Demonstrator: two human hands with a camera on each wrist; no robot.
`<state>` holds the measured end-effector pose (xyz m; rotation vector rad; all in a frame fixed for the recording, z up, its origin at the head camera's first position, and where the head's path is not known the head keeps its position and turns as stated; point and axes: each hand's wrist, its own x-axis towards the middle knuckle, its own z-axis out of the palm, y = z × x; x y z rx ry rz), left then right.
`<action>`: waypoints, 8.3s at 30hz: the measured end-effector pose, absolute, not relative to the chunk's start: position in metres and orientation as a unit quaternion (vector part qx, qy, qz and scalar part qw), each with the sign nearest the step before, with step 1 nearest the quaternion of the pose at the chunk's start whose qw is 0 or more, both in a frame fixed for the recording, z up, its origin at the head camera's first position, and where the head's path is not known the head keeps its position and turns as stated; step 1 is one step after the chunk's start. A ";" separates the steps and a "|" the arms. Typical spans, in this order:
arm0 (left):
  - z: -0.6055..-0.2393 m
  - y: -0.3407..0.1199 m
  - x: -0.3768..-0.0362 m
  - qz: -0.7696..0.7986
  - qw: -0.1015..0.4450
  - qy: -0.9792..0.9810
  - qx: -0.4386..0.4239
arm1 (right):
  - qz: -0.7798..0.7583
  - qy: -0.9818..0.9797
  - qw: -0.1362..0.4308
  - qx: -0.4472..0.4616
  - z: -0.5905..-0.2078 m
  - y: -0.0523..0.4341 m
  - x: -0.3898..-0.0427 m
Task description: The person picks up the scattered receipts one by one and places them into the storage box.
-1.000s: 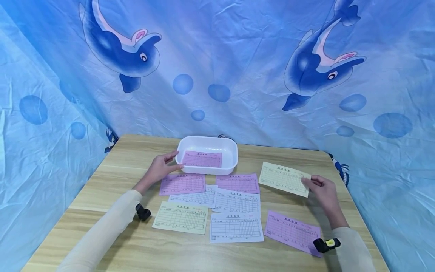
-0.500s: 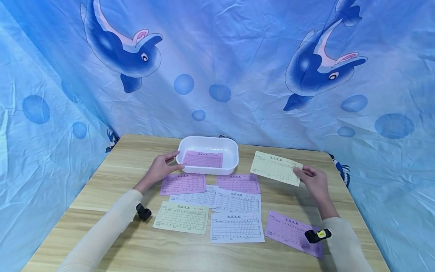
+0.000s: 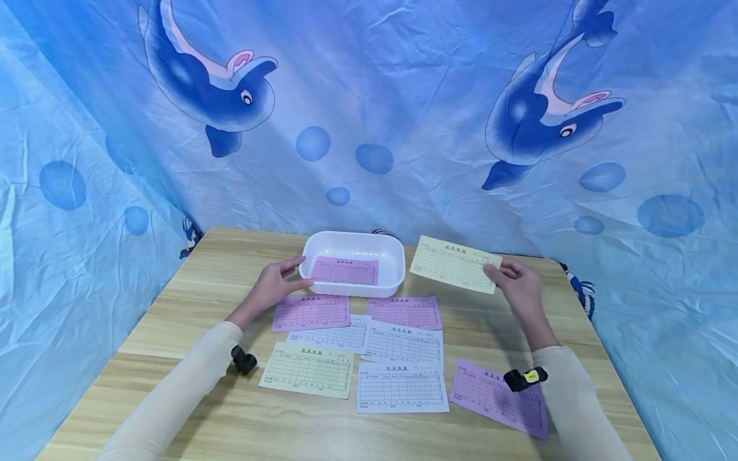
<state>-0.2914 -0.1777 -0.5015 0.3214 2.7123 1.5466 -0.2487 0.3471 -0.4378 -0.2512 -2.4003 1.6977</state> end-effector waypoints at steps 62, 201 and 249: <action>-0.502 -0.178 -0.292 0.497 0.006 0.862 0.101 | 0.600 -0.800 0.008 -0.032 -0.444 0.153 -0.342; -0.501 -0.175 -0.292 0.505 0.002 0.857 0.102 | 0.307 -0.933 -0.100 -0.163 -0.504 0.422 -0.091; -0.503 -0.177 -0.292 0.507 -0.001 0.855 0.109 | 0.309 -0.949 -0.018 -0.057 -0.496 0.428 -0.085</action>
